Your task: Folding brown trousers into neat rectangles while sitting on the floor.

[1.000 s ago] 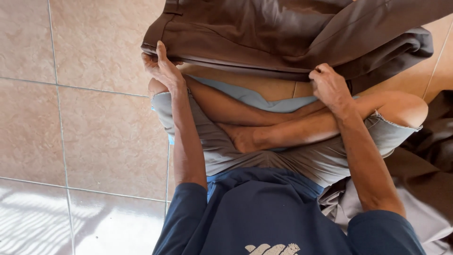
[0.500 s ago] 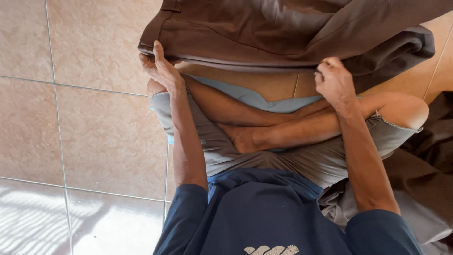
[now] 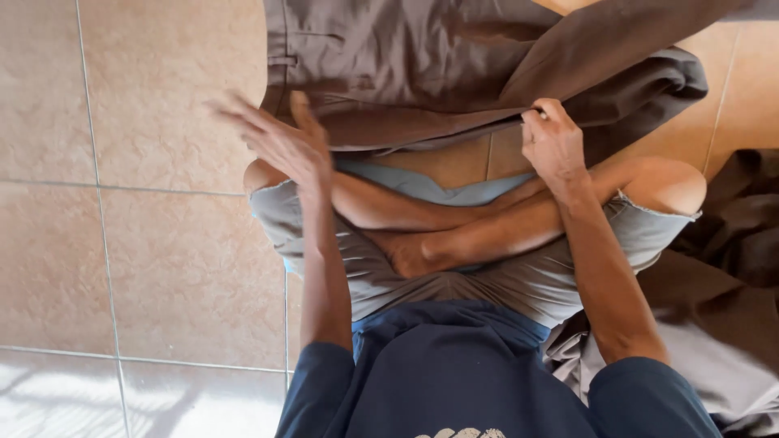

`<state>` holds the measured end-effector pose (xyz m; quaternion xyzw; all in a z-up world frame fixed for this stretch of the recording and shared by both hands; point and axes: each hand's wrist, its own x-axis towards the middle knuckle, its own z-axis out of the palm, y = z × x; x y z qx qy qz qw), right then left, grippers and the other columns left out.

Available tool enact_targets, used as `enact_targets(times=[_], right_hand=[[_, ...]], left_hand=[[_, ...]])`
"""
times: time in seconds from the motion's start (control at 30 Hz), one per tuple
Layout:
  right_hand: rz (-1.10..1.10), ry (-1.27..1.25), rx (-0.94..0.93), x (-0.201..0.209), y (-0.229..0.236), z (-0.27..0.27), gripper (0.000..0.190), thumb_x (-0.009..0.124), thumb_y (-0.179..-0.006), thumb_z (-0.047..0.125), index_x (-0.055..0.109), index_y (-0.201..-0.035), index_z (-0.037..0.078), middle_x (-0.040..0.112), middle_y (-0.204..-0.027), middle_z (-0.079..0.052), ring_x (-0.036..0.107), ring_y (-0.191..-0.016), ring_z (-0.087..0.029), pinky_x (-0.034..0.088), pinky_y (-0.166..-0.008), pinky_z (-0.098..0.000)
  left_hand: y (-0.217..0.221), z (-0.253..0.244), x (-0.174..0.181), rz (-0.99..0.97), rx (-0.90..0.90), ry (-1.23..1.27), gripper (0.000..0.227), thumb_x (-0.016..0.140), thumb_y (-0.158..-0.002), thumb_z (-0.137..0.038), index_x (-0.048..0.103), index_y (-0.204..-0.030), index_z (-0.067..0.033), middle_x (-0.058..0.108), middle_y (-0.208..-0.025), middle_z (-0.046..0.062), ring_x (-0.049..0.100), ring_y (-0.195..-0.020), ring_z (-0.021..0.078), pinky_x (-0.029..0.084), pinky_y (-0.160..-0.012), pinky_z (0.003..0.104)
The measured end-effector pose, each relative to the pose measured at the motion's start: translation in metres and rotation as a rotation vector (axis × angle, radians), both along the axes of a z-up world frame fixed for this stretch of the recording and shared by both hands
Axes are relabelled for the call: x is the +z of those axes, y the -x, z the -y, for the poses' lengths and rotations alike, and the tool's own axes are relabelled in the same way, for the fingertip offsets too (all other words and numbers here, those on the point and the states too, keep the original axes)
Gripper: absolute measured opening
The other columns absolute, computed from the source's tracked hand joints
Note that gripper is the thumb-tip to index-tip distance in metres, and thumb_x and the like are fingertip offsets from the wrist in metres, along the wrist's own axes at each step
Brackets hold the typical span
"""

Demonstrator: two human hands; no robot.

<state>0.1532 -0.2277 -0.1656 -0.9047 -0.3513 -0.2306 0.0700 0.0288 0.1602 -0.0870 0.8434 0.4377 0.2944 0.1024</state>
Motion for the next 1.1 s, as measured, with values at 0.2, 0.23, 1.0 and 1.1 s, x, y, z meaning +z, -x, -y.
enact_targets(times=[0.2, 0.23, 1.0, 1.1], right_hand=[[0.158, -0.103, 0.093, 0.041, -0.003, -0.027, 0.004, 0.068, -0.094, 0.01, 0.068, -0.093, 0.014, 0.06, -0.109, -0.001, 0.069, -0.105, -0.019, 0.058, -0.089, -0.0261], [0.174, -0.1, 0.085, 0.048, -0.001, -0.03, 0.004, 0.068, -0.094, 0.01, 0.068, -0.093, 0.014, 0.06, -0.109, -0.001, 0.069, -0.105, -0.019, 0.058, -0.089, -0.0261], [-0.165, 0.041, 0.082, 0.09, -0.053, -0.066, 0.03, 0.075, -0.072, 0.025, 0.08, -0.099, 0.012, 0.072, -0.098, -0.007, 0.064, -0.088, -0.026, 0.037, -0.097, -0.041], [-0.689, -0.264, 0.163, 0.063, -0.029, -0.071, 0.037, 0.071, -0.072, 0.005, 0.071, -0.108, -0.006, 0.063, -0.11, -0.018, 0.063, -0.085, -0.034, 0.053, -0.076, -0.0378]], left_hand=[[-0.026, 0.179, -0.032, 0.032, -0.95, 0.418, 0.101, 0.088, -0.08, -0.03, 0.03, -0.162, -0.0201, 0.036, -0.166, 0.018, 0.055, -0.135, 0.0437, 0.058, -0.099, 0.057], [-0.038, 0.182, -0.039, 0.045, -0.962, 0.412, 0.101, 0.088, -0.08, -0.03, 0.03, -0.162, -0.0201, 0.036, -0.166, 0.018, 0.055, -0.135, 0.0437, 0.058, -0.099, 0.057], [-0.011, -0.025, 0.179, 0.356, -0.644, -0.252, 0.039, 0.072, -0.086, 0.01, 0.064, -0.119, -0.0084, 0.068, -0.12, 0.007, 0.069, -0.079, 0.0263, 0.057, -0.072, 0.04], [-0.01, -0.027, 0.179, 0.493, -0.634, -0.233, 0.034, 0.068, -0.087, 0.016, 0.066, -0.115, -0.003, 0.069, -0.113, 0.012, 0.071, -0.096, 0.0264, 0.061, -0.086, 0.036]])
